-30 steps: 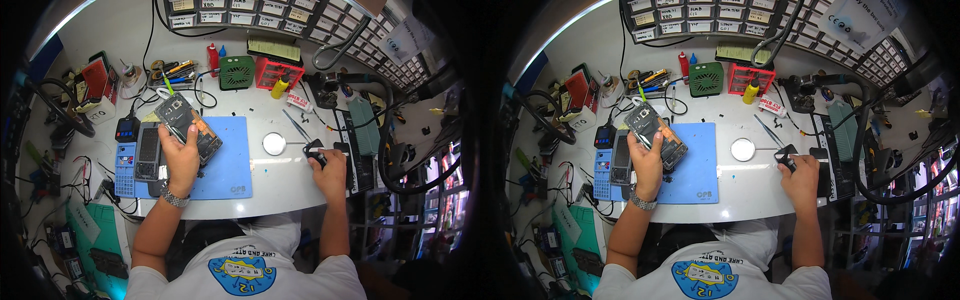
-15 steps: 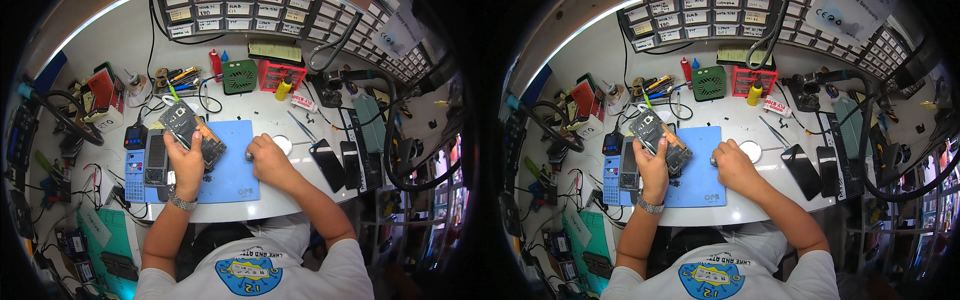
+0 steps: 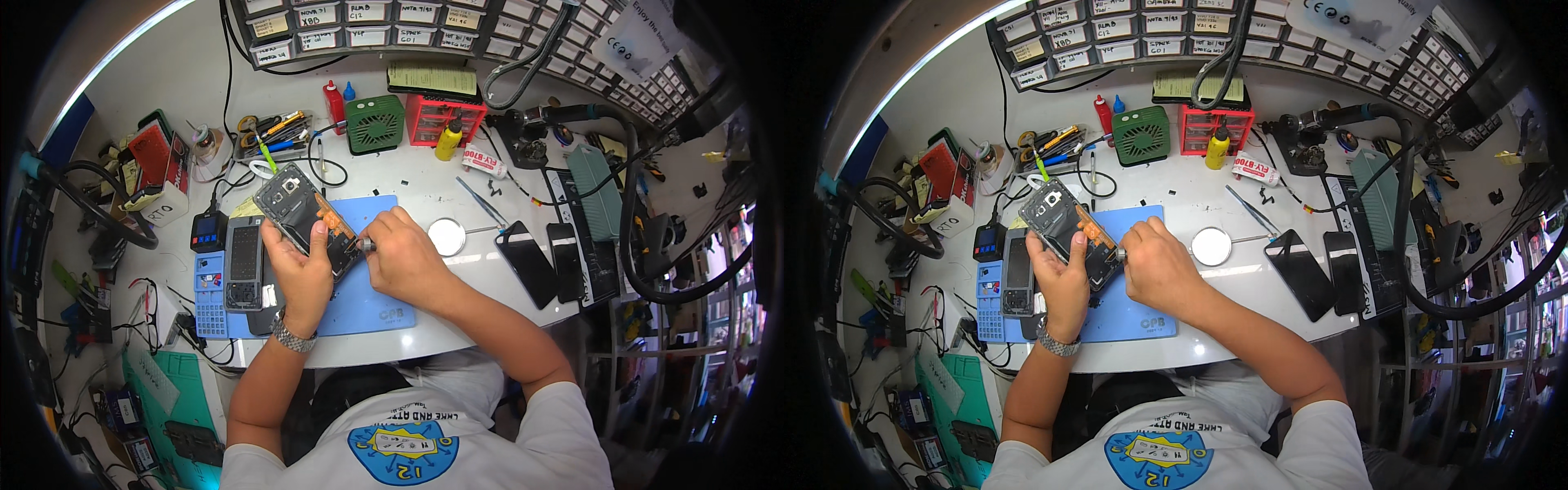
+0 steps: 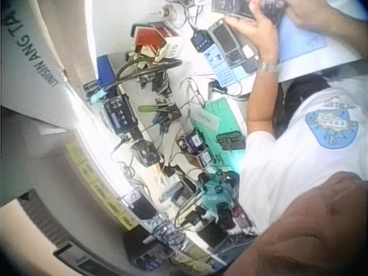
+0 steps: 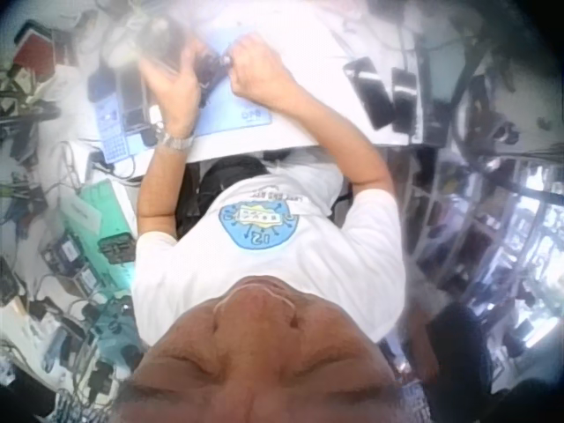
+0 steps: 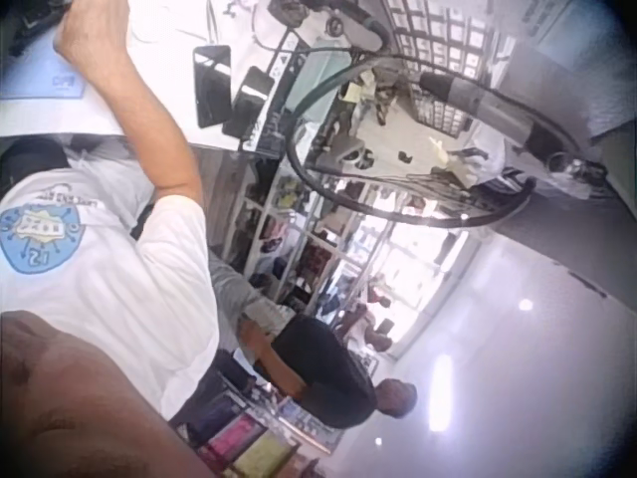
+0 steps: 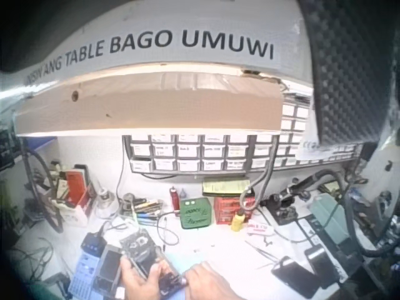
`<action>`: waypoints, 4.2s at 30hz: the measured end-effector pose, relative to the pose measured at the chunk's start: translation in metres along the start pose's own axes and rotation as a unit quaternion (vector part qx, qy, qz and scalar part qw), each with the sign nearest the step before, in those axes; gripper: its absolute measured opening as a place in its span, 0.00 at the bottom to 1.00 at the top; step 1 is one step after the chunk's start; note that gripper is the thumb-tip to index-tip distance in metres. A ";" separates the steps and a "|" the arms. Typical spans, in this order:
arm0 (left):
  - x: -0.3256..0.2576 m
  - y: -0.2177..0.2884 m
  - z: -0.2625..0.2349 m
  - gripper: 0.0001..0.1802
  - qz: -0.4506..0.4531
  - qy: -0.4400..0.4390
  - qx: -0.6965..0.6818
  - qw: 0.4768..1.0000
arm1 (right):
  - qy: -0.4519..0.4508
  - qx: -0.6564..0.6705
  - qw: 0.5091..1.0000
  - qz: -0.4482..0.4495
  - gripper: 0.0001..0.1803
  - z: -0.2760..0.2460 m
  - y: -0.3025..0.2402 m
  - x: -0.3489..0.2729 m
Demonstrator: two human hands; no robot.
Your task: The person removes a protective film from the back of an orange smartphone, then uses a screwdriver to remove screws from the back cover of a black smartphone. The person places the back cover aside and continues to work on the internal components of the black smartphone.
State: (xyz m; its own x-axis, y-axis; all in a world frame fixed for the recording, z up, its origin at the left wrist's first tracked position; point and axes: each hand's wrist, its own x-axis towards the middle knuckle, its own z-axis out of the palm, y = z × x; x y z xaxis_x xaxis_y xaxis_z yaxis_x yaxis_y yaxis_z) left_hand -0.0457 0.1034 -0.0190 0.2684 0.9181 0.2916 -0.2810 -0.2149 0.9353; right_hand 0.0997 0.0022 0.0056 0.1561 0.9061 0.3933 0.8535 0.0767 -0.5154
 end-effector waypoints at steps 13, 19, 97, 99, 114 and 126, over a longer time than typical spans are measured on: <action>-0.005 -0.004 -0.001 0.31 0.021 -0.038 0.009 0.999 | -0.062 -0.114 0.990 0.058 0.13 -0.030 0.016 -0.002; 0.000 0.002 0.000 0.30 -0.017 0.009 0.000 1.000 | -0.068 -0.187 0.971 0.129 0.12 -0.070 0.072 -0.037; 0.005 -0.011 -0.006 0.37 -0.092 -0.067 -0.162 0.980 | 0.275 0.208 0.934 -0.096 0.28 0.010 0.015 0.018; 0.005 -0.013 -0.004 0.38 -0.090 -0.064 -0.166 0.980 | 0.260 0.223 0.934 -0.098 0.27 0.015 0.023 0.012; 0.005 -0.017 -0.007 0.35 -0.094 -0.055 -0.126 0.986 | 0.232 0.255 0.936 -0.077 0.35 0.011 0.014 0.015; 0.004 -0.021 -0.005 0.34 -0.087 -0.052 -0.140 0.985 | 0.181 0.195 0.962 -0.055 0.41 0.015 0.025 0.011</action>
State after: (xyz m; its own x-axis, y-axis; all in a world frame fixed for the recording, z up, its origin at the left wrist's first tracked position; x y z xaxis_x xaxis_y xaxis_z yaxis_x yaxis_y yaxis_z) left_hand -0.0437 0.1132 -0.0388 0.4241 0.8907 0.1637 -0.4609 0.0566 0.8857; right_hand 0.1157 0.0205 -0.0145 0.2994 0.6844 0.6647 0.6337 0.3782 -0.6749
